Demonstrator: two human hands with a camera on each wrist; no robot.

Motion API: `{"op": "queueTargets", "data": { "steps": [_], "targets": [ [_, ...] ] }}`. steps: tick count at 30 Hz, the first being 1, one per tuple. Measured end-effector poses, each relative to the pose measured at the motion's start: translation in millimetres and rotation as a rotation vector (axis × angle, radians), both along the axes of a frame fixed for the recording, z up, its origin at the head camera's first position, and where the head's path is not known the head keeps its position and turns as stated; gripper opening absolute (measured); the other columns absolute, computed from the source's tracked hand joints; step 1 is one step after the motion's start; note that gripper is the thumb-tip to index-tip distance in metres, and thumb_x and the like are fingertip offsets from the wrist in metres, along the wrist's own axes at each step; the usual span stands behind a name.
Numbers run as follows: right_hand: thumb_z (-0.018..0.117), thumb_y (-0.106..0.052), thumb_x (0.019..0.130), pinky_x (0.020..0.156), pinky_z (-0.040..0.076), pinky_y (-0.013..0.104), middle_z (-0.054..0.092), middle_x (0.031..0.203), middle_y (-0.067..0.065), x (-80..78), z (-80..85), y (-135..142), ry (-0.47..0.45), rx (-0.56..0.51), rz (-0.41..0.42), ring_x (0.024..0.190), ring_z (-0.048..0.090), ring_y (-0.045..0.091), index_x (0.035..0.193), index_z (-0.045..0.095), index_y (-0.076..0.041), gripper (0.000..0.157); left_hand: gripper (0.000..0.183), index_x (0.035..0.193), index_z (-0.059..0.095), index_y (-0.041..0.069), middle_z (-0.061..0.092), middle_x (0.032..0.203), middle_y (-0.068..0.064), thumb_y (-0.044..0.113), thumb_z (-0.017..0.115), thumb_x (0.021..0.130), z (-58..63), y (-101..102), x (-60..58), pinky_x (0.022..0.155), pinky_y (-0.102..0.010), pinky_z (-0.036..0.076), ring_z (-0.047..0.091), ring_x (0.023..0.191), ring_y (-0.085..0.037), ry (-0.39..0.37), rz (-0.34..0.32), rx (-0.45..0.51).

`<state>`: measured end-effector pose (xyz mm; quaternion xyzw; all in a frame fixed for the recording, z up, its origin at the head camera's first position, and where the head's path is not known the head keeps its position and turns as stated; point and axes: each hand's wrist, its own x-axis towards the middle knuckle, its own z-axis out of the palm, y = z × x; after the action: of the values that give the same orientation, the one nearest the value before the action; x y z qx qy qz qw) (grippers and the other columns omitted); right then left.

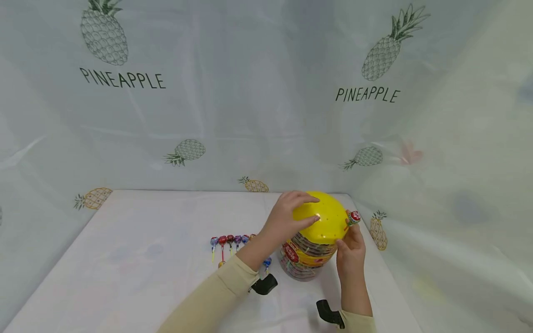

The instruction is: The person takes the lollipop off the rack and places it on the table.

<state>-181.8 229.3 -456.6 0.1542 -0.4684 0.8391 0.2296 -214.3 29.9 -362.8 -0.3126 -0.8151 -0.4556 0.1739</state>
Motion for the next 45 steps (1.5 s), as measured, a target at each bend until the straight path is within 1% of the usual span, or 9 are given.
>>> {"op": "queueTargets", "data": {
  "steps": [6, 14, 20, 22, 29, 33, 37, 41, 45],
  "targets": [
    [0.056, 0.007, 0.094, 0.107, 0.033, 0.023, 0.043, 0.148, 0.003, 3.9, 0.8, 2.8, -0.026, 0.003, 0.002, 0.136, 0.035, 0.02, 0.14, 0.05, -0.002, 0.047, 0.034, 0.118, 0.07, 0.023, 0.064, 0.12, 0.013, 0.034, 0.075, 0.086, 7.9, 29.9, 0.9, 0.095, -0.021, 0.042, 0.048, 0.117, -0.007, -0.023, -0.084, -0.03],
    [0.058, 0.01, 0.092, 0.104, 0.038, 0.026, 0.057, 0.128, 0.0, 0.1, -0.8, 8.2, 0.048, 0.014, 0.067, 0.126, 0.043, 0.018, 0.121, 0.065, -0.008, 0.035, 0.035, 0.12, 0.07, 0.029, 0.065, 0.118, 0.017, 0.037, 0.075, 0.086, 20.4, 49.5, 6.1, 0.106, -0.028, 0.031, 0.048, 0.12, -0.004, 0.052, -0.082, -0.176],
    [0.056, 0.018, 0.088, 0.117, 0.01, 0.041, 0.051, 0.14, 0.0, 0.9, 4.3, 24.9, -0.04, 0.185, 0.025, 0.143, 0.024, 0.022, 0.112, 0.065, -0.009, 0.038, 0.034, 0.12, 0.07, 0.029, 0.064, 0.118, 0.016, 0.037, 0.074, 0.087, 26.2, 56.8, 8.6, 0.106, -0.032, 0.032, 0.049, 0.121, -0.005, 0.056, -0.066, -0.232],
    [0.056, 0.018, 0.088, 0.117, 0.01, 0.038, 0.045, 0.145, -0.001, -0.6, 5.0, 31.2, -0.036, 0.231, 0.039, 0.143, 0.023, 0.018, 0.116, 0.064, -0.011, 0.042, 0.034, 0.12, 0.07, 0.029, 0.065, 0.118, 0.015, 0.037, 0.074, 0.087, 26.9, 58.9, 8.5, 0.106, -0.031, 0.033, 0.049, 0.121, -0.005, 0.057, -0.063, -0.239],
    [0.056, 0.017, 0.089, 0.115, 0.019, 0.032, 0.033, 0.154, 0.005, -15.2, 8.8, 57.8, 0.155, 0.361, 0.234, 0.143, 0.02, 0.023, 0.14, 0.05, -0.003, 0.054, 0.034, 0.12, 0.07, 0.029, 0.066, 0.114, 0.017, 0.036, 0.074, 0.087, 26.5, 63.9, 7.0, 0.104, -0.03, 0.035, 0.051, 0.116, -0.004, 0.069, -0.053, -0.246],
    [0.058, 0.015, 0.088, 0.114, 0.022, 0.029, 0.028, 0.158, 0.005, -19.0, 11.0, 63.6, 0.102, 0.462, 0.259, 0.145, 0.019, 0.021, 0.145, 0.044, -0.002, 0.06, 0.034, 0.121, 0.07, 0.028, 0.067, 0.113, 0.018, 0.034, 0.073, 0.088, 26.8, 64.5, 6.3, 0.103, -0.028, 0.035, 0.053, 0.113, -0.003, 0.057, -0.06, -0.243],
    [0.058, 0.016, 0.087, 0.113, 0.024, 0.027, 0.022, 0.16, 0.007, -20.8, 10.9, 63.9, 0.08, 0.486, 0.282, 0.146, 0.015, 0.02, 0.142, 0.047, -0.001, 0.059, 0.036, 0.125, 0.068, 0.025, 0.066, 0.118, 0.015, 0.03, 0.071, 0.09, 28.8, 62.8, 6.1, 0.103, -0.02, 0.033, 0.052, 0.116, -0.001, 0.022, -0.096, -0.183],
    [0.059, 0.016, 0.088, 0.112, 0.025, 0.026, 0.026, 0.158, 0.009, -25.0, 11.8, 62.9, 0.162, 0.466, 0.333, 0.146, 0.013, 0.022, 0.14, 0.049, -0.001, 0.056, 0.037, 0.127, 0.067, 0.02, 0.063, 0.125, 0.011, 0.021, 0.071, 0.09, 32.7, 55.8, 8.5, 0.097, -0.013, 0.038, 0.051, 0.119, 0.0, -0.047, -0.166, -0.006],
    [0.059, 0.014, 0.089, 0.111, 0.027, 0.026, 0.027, 0.157, 0.008, -30.3, 15.0, 61.9, 0.245, 0.469, 0.387, 0.145, 0.017, 0.023, 0.144, 0.043, 0.001, 0.058, 0.037, 0.127, 0.067, 0.018, 0.064, 0.121, 0.011, 0.017, 0.071, 0.09, 36.1, 42.0, 11.9, 0.088, -0.014, 0.046, 0.055, 0.112, 0.002, -0.129, -0.204, 0.179]
  ]
}}
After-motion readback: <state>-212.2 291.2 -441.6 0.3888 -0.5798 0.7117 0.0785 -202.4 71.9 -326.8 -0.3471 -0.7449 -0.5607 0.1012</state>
